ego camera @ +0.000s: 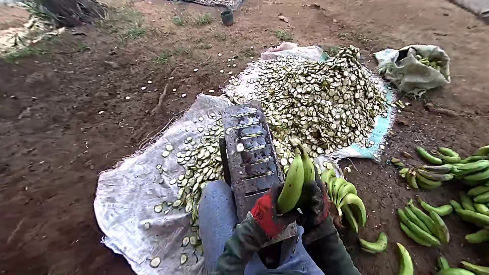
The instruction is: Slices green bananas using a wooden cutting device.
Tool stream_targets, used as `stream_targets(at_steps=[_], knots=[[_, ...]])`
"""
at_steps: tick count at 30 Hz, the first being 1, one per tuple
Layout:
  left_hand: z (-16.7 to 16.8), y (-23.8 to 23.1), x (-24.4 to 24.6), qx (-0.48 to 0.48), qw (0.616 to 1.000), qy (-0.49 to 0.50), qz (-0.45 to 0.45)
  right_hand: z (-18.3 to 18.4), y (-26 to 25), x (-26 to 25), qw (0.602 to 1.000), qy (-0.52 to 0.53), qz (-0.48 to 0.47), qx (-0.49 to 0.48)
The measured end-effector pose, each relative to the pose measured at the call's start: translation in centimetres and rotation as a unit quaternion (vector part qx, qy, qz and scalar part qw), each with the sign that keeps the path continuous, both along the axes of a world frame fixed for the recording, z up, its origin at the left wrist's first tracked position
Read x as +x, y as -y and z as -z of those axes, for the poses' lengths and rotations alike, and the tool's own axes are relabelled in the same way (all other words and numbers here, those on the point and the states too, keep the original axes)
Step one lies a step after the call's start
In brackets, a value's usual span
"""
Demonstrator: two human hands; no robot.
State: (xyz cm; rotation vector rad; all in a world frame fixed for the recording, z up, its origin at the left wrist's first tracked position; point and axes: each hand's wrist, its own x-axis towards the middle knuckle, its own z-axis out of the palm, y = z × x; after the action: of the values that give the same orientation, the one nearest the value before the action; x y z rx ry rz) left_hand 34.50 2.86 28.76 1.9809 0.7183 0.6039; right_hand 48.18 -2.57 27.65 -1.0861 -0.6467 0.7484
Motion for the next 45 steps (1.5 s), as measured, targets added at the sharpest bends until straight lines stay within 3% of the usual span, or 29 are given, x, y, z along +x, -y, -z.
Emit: stream_targets(at_steps=[2, 5, 9, 11, 16, 17, 19, 20, 22, 24, 25, 28, 31, 33, 35, 39, 41, 43, 45], knots=[[0.5, -1.4, -1.3, -0.038, 0.997, -0.067, 0.007, 1.5, -1.6, -0.8, 0.999, 0.022, -0.027, -0.029], [2.1, -2.0, -1.9, 0.023, 0.982, -0.185, -0.01, 2.3, -2.6, -1.8, 0.991, 0.11, -0.049, -0.061], [5.7, 0.4, -0.3, 0.086, 0.966, -0.226, -0.089, 3.2, -1.6, -4.6, 0.987, 0.071, 0.08, -0.12], [5.5, 0.2, 0.5, 0.031, 0.956, -0.276, -0.092, 4.0, -1.3, -4.5, 0.982, 0.029, 0.129, -0.133], [9.6, 1.7, 2.9, 0.182, 0.934, -0.157, -0.264, 5.7, -2.9, -5.2, 0.968, 0.045, 0.233, -0.082], [9.3, 1.8, 3.0, 0.166, 0.938, -0.178, -0.248, 5.7, -3.1, -5.1, 0.966, 0.031, 0.239, -0.095], [6.9, 1.4, 1.2, 0.044, 0.961, -0.256, -0.093, 5.8, -1.7, -4.7, 0.963, 0.021, 0.227, -0.146], [6.3, 1.2, -0.5, 0.011, 0.97, -0.24, -0.035, 6.1, 0.0, -4.3, 0.965, 0.042, 0.208, -0.154], [8.8, 1.0, -5.0, 0.131, 0.982, -0.045, -0.124, 7.1, 3.5, -3.5, 0.969, 0.093, 0.181, -0.14], [11.6, -1.3, -10.2, 0.248, 0.929, 0.027, -0.274, 7.5, 4.6, -2.7, 0.967, 0.106, 0.18, -0.142], [12.9, -2.4, -13.0, 0.25, 0.906, 0.034, -0.341, 7.1, 3.3, -2.1, 0.966, 0.098, 0.182, -0.158], [15.8, -4.3, -19.1, 0.12, 0.856, 0.102, -0.493, 3.9, -8.0, 0.0, 0.961, 0.107, 0.2, -0.161], [18.2, -3.7, -21.7, 0.074, 0.819, 0.135, -0.552, 1.7, -21.7, 3.2, 0.962, 0.183, 0.185, -0.084], [20.0, -2.6, -22.8, 0.052, 0.805, 0.12, -0.578, 0.6, -26.0, 4.1, 0.96, 0.212, 0.166, -0.079], [22.4, -1.3, -23.6, -0.006, 0.779, 0.11, -0.617, 1.1, -23.7, 4.0, 0.961, 0.209, 0.16, -0.088], [27.8, 2.6, -26.0, -0.113, 0.755, 0.025, -0.645, 5.9, -6.7, 1.5, 0.963, 0.206, 0.142, -0.099], [29.8, 4.8, -26.9, -0.163, 0.75, -0.019, -0.64, 7.6, -1.6, 0.4, 0.961, 0.207, 0.145, -0.116], [31.3, 6.6, -27.3, -0.2, 0.739, -0.055, -0.641, 7.0, -3.9, 0.4, 0.951, 0.24, 0.163, -0.106], [30.9, 7.3, -27.4, -0.213, 0.73, -0.082, -0.644, 5.2, -11.8, 1.3, 0.927, 0.332, 0.166, -0.061]])
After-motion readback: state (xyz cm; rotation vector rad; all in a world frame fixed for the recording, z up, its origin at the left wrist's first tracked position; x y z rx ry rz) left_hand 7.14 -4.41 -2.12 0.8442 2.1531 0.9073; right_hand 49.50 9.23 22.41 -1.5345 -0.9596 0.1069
